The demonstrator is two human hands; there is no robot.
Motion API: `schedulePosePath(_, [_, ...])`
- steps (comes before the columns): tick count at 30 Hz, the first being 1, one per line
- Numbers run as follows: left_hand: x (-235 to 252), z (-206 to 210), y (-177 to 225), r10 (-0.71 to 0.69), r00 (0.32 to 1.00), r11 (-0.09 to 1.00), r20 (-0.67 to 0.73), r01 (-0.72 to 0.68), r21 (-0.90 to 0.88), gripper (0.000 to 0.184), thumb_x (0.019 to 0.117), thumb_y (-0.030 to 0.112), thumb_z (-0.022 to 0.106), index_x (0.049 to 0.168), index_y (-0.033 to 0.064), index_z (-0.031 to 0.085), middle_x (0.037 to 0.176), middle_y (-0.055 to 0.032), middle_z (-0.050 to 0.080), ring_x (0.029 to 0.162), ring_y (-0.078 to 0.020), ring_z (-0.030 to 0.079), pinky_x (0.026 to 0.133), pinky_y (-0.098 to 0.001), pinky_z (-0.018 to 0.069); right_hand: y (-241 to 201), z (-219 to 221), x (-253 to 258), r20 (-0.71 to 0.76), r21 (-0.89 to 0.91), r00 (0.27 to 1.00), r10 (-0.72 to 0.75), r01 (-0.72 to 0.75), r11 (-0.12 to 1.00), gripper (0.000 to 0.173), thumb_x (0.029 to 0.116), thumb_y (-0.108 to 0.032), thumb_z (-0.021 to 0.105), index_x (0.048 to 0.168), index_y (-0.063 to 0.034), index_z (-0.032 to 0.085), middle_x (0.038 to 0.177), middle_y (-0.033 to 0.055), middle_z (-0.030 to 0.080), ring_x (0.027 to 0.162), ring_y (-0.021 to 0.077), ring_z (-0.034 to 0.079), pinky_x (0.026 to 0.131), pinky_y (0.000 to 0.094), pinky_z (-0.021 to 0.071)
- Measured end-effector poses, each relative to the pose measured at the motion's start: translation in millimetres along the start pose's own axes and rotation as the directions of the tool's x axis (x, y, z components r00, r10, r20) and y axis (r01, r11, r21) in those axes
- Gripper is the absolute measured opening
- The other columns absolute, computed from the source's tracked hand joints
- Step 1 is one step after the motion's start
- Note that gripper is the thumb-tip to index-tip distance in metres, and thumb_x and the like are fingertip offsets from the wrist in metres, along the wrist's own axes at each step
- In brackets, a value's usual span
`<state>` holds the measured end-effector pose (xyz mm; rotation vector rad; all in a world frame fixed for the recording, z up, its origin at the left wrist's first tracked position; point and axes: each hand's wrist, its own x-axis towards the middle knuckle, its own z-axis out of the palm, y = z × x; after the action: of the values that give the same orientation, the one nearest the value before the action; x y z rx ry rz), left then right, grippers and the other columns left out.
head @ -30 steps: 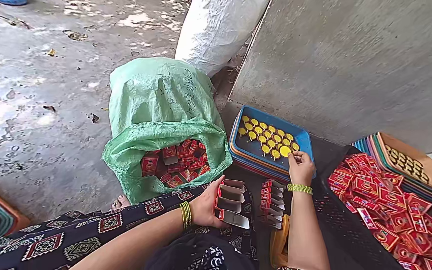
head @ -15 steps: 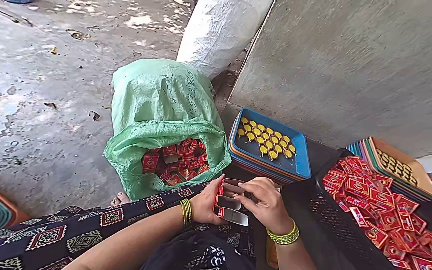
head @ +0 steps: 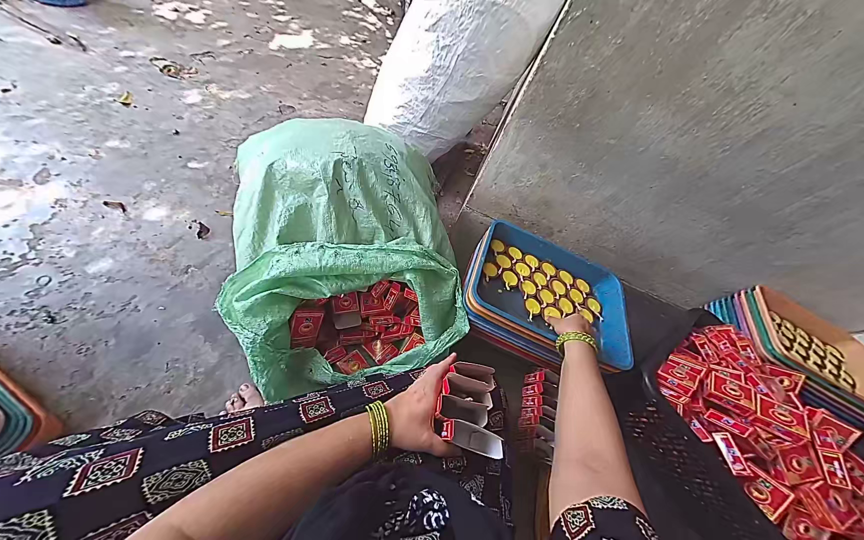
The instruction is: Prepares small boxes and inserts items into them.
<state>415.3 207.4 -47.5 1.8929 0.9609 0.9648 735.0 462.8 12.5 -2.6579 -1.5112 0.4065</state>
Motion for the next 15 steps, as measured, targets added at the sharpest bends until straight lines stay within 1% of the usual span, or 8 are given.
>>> schedulePosePath(2, [0.3,-0.1,-0.4,-0.005,1.000,1.000,0.003,0.005,0.001,0.148,0.0540,0.051,0.096,0.159,-0.0040,0.008,0.154,-0.0270,0.038,0.144,-0.0280,0.042,0.121,-0.0376,0.0357,1.5,-1.8,-2.4,-0.024,0.088,1.000,-0.005,0.007,0.996,0.067,0.0848,-0.036,0.082,0.133,0.0052,0.062,0.137,0.0265,0.060,0.133,0.0376,0.055,0.112,0.0552,0.0412])
schedulePosePath(4, [0.9,-0.8,0.3,-0.004,1.000,1.000,0.005,0.004,0.001,0.149,0.0539,0.051,0.096,0.160,-0.0036,0.007,0.155,-0.0267,0.038,0.145,-0.0284,0.041,0.121,-0.0385,0.0354,7.9,-5.4,-7.9,-0.111,0.180,0.993,-0.046,0.065,0.981,0.041,0.0836,-0.026,0.081,0.114,0.0003,0.073,0.121,0.0244,0.068,0.120,0.0380,0.062,0.104,0.0574,0.0458])
schedulePosePath(5, [0.9,-0.5,0.0,0.005,1.000,1.000,0.003,-0.005,0.001,0.148,0.0537,0.051,0.096,0.160,-0.0037,0.007,0.154,-0.0266,0.039,0.144,-0.0287,0.042,0.121,-0.0390,0.0353,11.4,-8.0,-13.9,-0.152,0.223,0.986,-0.069,0.102,0.970,0.035,0.0850,-0.024,0.079,0.112,-0.0017,0.074,0.116,0.0228,0.070,0.116,0.0377,0.064,0.101,0.0582,0.0467])
schedulePosePath(8, [0.1,0.7,-1.7,0.034,0.999,0.999,-0.007,-0.034,-0.002,0.149,0.0530,0.048,0.097,0.159,-0.0055,0.008,0.155,-0.0280,0.038,0.145,-0.0305,0.041,0.122,-0.0390,0.0342,22.7,-13.1,-51.7,-0.369,0.330,0.902,-0.224,0.352,0.876,0.031,0.0892,-0.023,0.076,0.113,-0.0030,0.071,0.099,0.0151,0.074,0.097,0.0316,0.070,0.090,0.0558,0.0522])
schedulePosePath(10, [0.3,1.2,-3.0,0.038,0.999,0.999,-0.014,-0.038,0.004,0.149,0.0530,0.049,0.097,0.159,-0.0052,0.008,0.154,-0.0277,0.039,0.144,-0.0302,0.042,0.121,-0.0390,0.0355,32.5,-15.8,-90.6,-0.546,0.335,0.725,-0.421,0.649,0.683,0.029,0.0901,-0.021,0.075,0.111,-0.0009,0.071,0.097,0.0122,0.075,0.090,0.0230,0.072,0.085,0.0464,0.0560])
schedulePosePath(12, [0.4,1.2,-2.7,0.040,0.999,0.999,-0.012,-0.040,0.001,0.149,0.0532,0.049,0.097,0.159,-0.0058,0.008,0.154,-0.0282,0.038,0.145,-0.0308,0.041,0.122,-0.0395,0.0343,40.2,-23.3,-141.9,-0.647,0.295,0.484,-0.589,0.871,0.393,0.023,0.0910,-0.017,0.074,0.105,-0.0002,0.073,0.101,0.0112,0.074,0.096,0.0171,0.071,0.089,0.0363,0.0590])
schedulePosePath(14, [0.3,1.8,-2.7,0.043,0.999,0.999,-0.014,-0.043,0.000,0.149,0.0530,0.050,0.097,0.159,-0.0058,0.008,0.154,-0.0284,0.039,0.145,-0.0313,0.040,0.122,-0.0403,0.0341,44.4,-32.1,-196.0,-0.677,0.262,0.287,-0.678,0.955,0.142,0.016,0.0911,-0.016,0.076,0.102,-0.0044,0.075,0.101,0.0086,0.074,0.101,0.0160,0.070,0.091,0.0341,0.0601])
schedulePosePath(15, [0.3,2.5,-2.9,0.049,0.999,0.999,-0.020,-0.049,0.004,0.149,0.0530,0.050,0.097,0.159,-0.0057,0.008,0.153,-0.0282,0.040,0.144,-0.0313,0.042,0.121,-0.0407,0.0351,45.6,-34.2,-218.9,-0.671,0.236,0.208,-0.712,0.970,0.061,0.014,0.0911,-0.017,0.077,0.102,-0.0093,0.075,0.100,0.0056,0.073,0.102,0.0162,0.069,0.092,0.0354,0.0593])
